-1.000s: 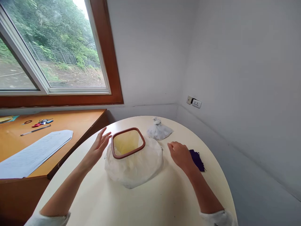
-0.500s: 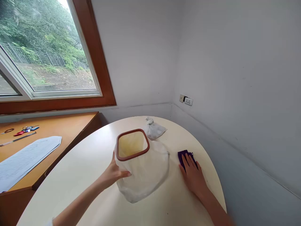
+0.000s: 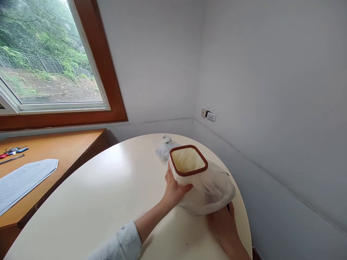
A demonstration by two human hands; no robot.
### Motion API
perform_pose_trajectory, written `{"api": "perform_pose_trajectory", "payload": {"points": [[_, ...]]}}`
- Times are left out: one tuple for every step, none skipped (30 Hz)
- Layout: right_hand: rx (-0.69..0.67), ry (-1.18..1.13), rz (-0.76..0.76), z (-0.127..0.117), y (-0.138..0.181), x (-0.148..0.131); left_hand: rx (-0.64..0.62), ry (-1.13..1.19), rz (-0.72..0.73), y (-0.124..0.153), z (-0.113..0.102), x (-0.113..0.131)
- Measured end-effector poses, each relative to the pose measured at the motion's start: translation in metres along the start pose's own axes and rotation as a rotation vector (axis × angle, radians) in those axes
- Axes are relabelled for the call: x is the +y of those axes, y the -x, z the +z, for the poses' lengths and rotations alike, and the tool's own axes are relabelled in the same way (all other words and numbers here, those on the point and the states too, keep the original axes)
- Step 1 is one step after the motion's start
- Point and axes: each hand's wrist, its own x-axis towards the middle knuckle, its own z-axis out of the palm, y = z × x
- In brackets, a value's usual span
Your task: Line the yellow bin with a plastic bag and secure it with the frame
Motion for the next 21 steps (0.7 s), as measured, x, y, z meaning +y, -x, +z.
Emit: {"api": "perform_pose_trajectory", "payload": {"points": [[-0.016,0.019,0.001,-0.002,0.0,0.0,0.001,-0.017,-0.007,-0.004,0.003,0.001],[-0.036,0.047,-0.006,-0.004,0.001,-0.001,-0.001,-0.032,-0.015,-0.007,0.006,0.001],[-0.053,0.078,-0.02,-0.006,0.003,-0.002,-0.001,-0.048,-0.026,-0.01,0.009,0.0],[-0.059,0.108,-0.028,-0.007,0.005,-0.003,-0.003,-0.064,-0.037,-0.013,0.011,0.0],[-0.053,0.132,-0.029,-0.008,0.008,-0.004,-0.003,-0.079,-0.048,-0.015,0.013,-0.002],[-0.04,0.15,-0.02,-0.008,0.011,-0.006,-0.002,-0.094,-0.057,-0.017,0.015,-0.004],[-0.023,0.158,0.002,-0.009,0.014,-0.008,0.0,-0.109,-0.065,-0.019,0.017,-0.006],[-0.011,0.157,0.03,-0.011,0.017,-0.01,0.003,-0.123,-0.071,-0.02,0.019,-0.009],[-0.005,0.15,0.058,-0.012,0.02,-0.012,0.007,-0.135,-0.072,-0.021,0.021,-0.012],[-0.009,0.138,0.08,-0.014,0.023,-0.013,0.012,-0.145,-0.07,-0.021,0.023,-0.015],[-0.018,0.125,0.096,-0.016,0.025,-0.014,0.015,-0.154,-0.066,-0.022,0.025,-0.017],[-0.026,0.113,0.114,-0.018,0.027,-0.014,0.015,-0.16,-0.062,-0.022,0.026,-0.019],[-0.035,0.103,0.133,-0.02,0.028,-0.013,0.014,-0.165,-0.058,-0.022,0.027,-0.021],[-0.043,0.095,0.149,-0.022,0.029,-0.012,0.012,-0.168,-0.057,-0.023,0.028,-0.022],[-0.051,0.087,0.163,-0.024,0.029,-0.01,0.008,-0.173,-0.057,-0.023,0.027,-0.023],[-0.055,0.08,0.172,-0.027,0.029,-0.007,0.002,-0.18,-0.056,-0.023,0.026,-0.024],[-0.051,0.073,0.176,-0.029,0.029,-0.005,-0.005,-0.19,-0.055,-0.023,0.025,-0.025],[-0.036,0.064,0.171,-0.033,0.028,-0.003,-0.014,-0.203,-0.053,-0.023,0.023,-0.026],[-0.003,0.052,0.153,-0.037,0.027,-0.002,-0.024,-0.218,-0.05,-0.022,0.021,-0.028],[0.049,0.036,0.124,-0.042,0.025,-0.002,-0.032,-0.232,-0.046,-0.022,0.019,-0.03],[0.118,0.018,0.089,-0.048,0.023,-0.003,-0.039,-0.245,-0.041,-0.021,0.017,-0.032]]}}
